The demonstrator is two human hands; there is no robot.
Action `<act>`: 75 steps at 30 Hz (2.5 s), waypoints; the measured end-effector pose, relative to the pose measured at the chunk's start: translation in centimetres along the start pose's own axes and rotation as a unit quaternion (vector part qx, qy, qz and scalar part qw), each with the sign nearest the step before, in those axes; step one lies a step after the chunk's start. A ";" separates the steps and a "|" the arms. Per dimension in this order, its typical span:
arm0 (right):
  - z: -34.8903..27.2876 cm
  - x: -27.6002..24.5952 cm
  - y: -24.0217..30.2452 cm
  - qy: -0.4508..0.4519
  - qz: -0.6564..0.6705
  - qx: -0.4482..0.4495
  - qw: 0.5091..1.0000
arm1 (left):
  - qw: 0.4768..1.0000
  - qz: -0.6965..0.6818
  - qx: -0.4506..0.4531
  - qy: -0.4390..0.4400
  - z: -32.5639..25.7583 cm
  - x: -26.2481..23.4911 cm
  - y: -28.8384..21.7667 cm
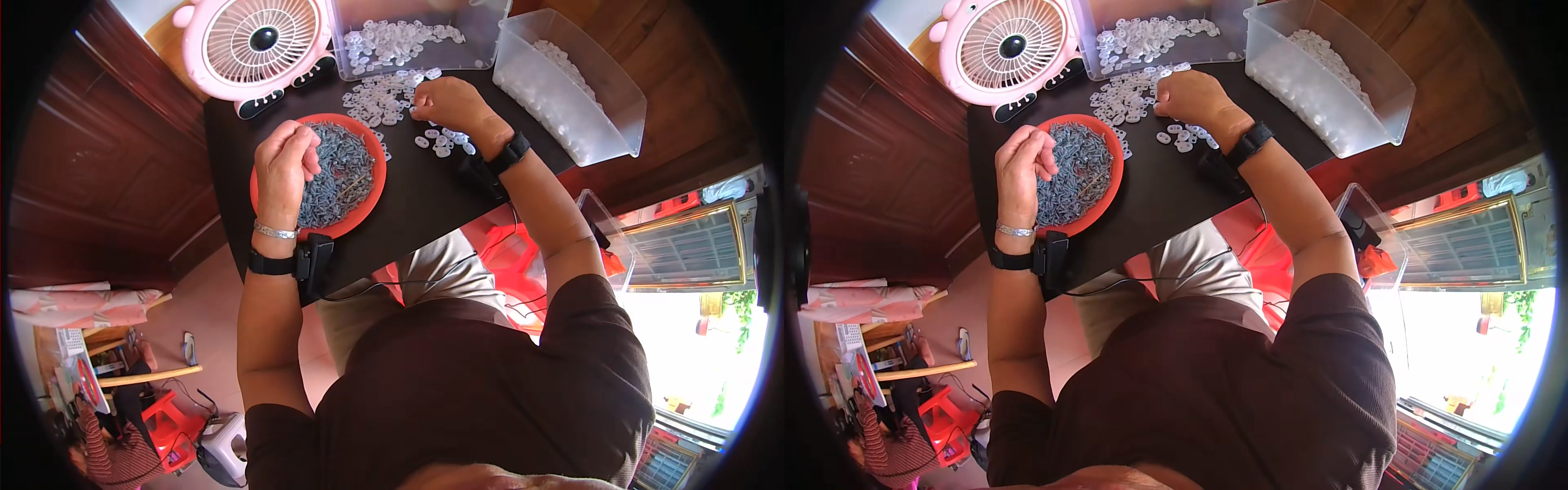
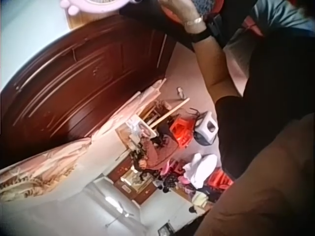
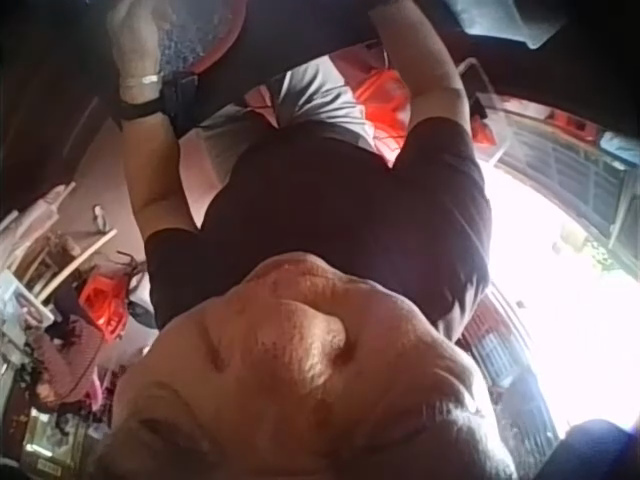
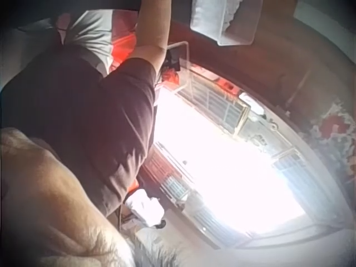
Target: The recorder is manually assembling small hardware components by inserting metal pins into plastic parts.
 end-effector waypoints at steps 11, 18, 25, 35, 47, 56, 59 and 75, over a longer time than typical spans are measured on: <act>1.2 0.2 0.8 0.009 -0.018 -0.021 1.000 | 1.000 0.015 -0.001 -0.008 0.0 -0.3 -0.1; 1.9 1.5 1.1 0.016 -0.003 -0.048 0.999 | 1.000 0.006 0.004 0.002 -0.1 0.0 -0.2; 1.6 -0.7 5.5 0.010 0.224 -0.095 0.970 | 0.999 0.030 -0.008 0.020 0.1 0.0 0.5; 0.6 -3.1 16.7 -0.016 0.365 -0.293 0.883 | 0.985 -0.122 -0.106 0.058 0.3 0.1 2.1; -0.3 -2.4 16.1 -0.133 0.398 -0.307 0.854 | 0.990 -0.102 -0.095 0.022 0.2 -0.5 1.9; 0.2 -1.0 15.6 -0.056 0.463 -0.280 0.839 | 0.989 -0.078 -0.119 0.048 0.4 -0.2 2.3; 0.4 -0.3 15.4 -0.017 0.509 -0.231 0.829 | 0.989 -0.104 -0.100 0.036 0.6 -0.4 2.4; -0.1 -1.4 15.7 -0.131 0.353 -0.294 0.878 | 0.996 -0.033 -0.085 0.006 0.7 -1.4 2.2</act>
Point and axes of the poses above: each hand's wrist, its own z-axis towards the middle knuckle, its own x-axis out of the palm, y = z × x, the point moved 9 cm from there along z, towards the middle knuckle, and after that the axes turned 7 degrees about -y, right-handed, at the moved point
